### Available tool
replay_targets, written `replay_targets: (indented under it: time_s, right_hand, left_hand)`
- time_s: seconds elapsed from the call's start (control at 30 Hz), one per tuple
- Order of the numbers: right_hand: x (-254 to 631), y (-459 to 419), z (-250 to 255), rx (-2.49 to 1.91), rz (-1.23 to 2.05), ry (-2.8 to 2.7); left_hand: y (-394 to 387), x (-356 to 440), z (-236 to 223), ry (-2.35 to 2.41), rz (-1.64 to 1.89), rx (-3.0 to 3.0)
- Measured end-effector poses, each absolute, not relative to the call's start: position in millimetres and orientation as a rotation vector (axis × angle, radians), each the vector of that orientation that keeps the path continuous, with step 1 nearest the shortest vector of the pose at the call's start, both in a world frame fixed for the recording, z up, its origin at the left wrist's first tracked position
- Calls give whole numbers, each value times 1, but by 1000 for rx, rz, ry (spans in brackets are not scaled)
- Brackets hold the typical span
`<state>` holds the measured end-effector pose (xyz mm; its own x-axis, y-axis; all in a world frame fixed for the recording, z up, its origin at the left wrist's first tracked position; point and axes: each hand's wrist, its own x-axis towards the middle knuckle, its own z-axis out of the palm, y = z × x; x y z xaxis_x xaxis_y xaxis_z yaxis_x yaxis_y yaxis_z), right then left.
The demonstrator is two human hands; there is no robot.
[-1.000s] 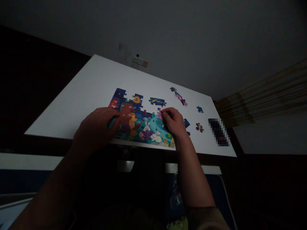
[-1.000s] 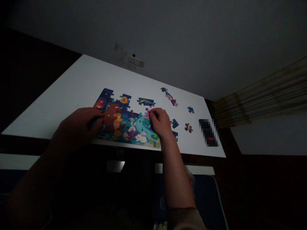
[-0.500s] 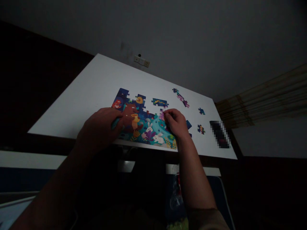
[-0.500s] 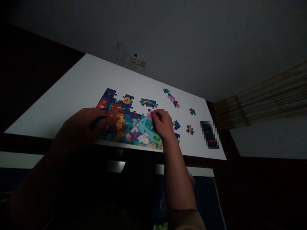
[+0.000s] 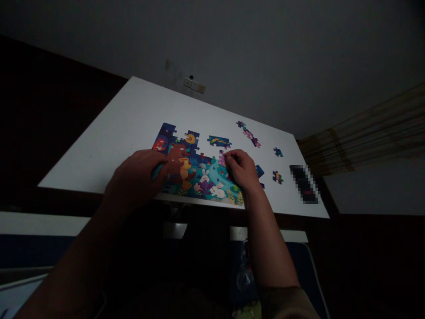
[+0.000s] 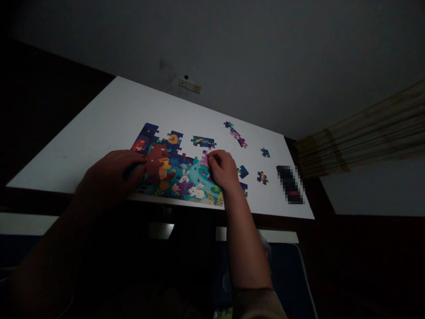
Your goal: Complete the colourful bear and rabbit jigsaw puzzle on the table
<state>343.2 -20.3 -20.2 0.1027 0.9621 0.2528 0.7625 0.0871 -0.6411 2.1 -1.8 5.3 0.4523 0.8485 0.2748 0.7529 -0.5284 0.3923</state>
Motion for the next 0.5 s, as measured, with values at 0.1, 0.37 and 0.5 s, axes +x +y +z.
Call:
replay_targets:
  time_s: [0.1,0.37,0.5]
  right_hand:
    - [341,-20,-19,-1706,365,-1686]
    - [341,-20,-19,-1711,369,-1683]
    - [341,-20,-18,-1703,354,-1695]
  left_hand:
    - [-2,2,6,1391,633,2501]
    - [-1,2,2,1412,637,2521]
    - [0,1,-1,1401,666,2531]
